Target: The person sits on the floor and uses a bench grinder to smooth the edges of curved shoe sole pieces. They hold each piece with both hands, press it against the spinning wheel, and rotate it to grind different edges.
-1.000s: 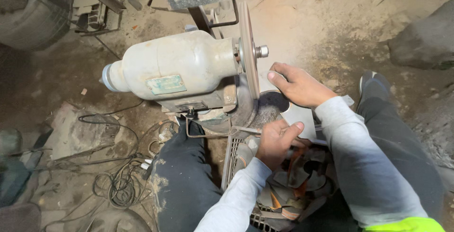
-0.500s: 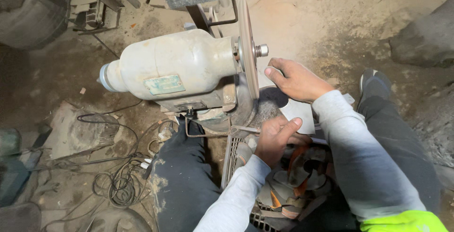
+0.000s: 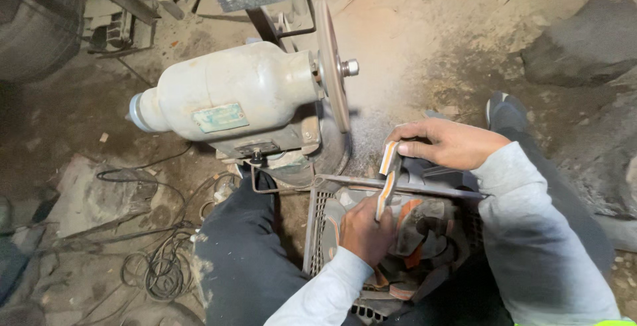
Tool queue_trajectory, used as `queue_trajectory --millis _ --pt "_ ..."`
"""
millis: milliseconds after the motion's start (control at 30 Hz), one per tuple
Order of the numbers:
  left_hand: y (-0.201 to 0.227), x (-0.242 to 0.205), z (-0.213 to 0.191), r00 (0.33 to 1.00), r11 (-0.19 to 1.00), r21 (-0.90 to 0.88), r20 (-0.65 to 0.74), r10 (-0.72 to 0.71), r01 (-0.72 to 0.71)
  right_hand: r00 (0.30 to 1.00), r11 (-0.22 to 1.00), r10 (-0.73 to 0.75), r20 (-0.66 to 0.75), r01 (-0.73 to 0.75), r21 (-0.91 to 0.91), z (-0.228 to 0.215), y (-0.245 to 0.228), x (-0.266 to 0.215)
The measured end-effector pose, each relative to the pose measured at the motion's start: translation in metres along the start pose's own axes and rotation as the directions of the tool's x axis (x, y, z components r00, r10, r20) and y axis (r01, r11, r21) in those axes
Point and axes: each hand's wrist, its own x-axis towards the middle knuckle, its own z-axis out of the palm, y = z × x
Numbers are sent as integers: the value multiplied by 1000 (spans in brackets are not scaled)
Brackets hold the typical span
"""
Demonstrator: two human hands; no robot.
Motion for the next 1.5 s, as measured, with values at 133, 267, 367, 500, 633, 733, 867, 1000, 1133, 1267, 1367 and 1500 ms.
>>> queue_trajectory --millis 133,267,367,500,633,733,867,1000,1133,1267,1367,1500 --pt "9 6 -12 998 995 85 -49 50 -45 1000 1000 -7 -27 7 9 -3 -12 -6" --pt "15 11 -18 993 987 148 -93 73 -58 997 999 1 -72 -4 -37 -6 -16 -6" --pt "15 13 -18 992 983 175 -99 77 -59 995 999 22 -99 -25 -28 -7 -12 -7" --pt "5 10 -12 991 991 117 -109 82 -69 991 1000 13 -131 -17 -26 -5 1 -5" --pt "-6 26 14 973 910 -373 200 -113 182 951 993 -117 -287 107 -49 12 13 26" --pt "-8 44 35 883 510 -727 437 -174 460 913 995 -100 -395 94 -36 23 17 49" --pt "-9 55 36 910 443 -798 390 -137 409 905 993 -91 -415 53 -102 20 14 74" --pt "-3 66 27 902 364 -827 413 -125 429 906 993 -87 -415 47 -105 16 10 84" --pt "3 72 20 897 342 -830 424 -127 441 899 986 -121 -422 61 -153 12 10 91" --pt "4 78 20 899 345 -831 414 -139 436 905 988 -104 -413 46 -148 6 10 96" --pt "-3 83 23 898 295 -848 416 -146 441 903 988 -80 -423 15 -155 1 8 102" --pt "-19 72 32 873 257 -835 460 -162 487 924 983 -62 -377 -8 -183 4 8 99"
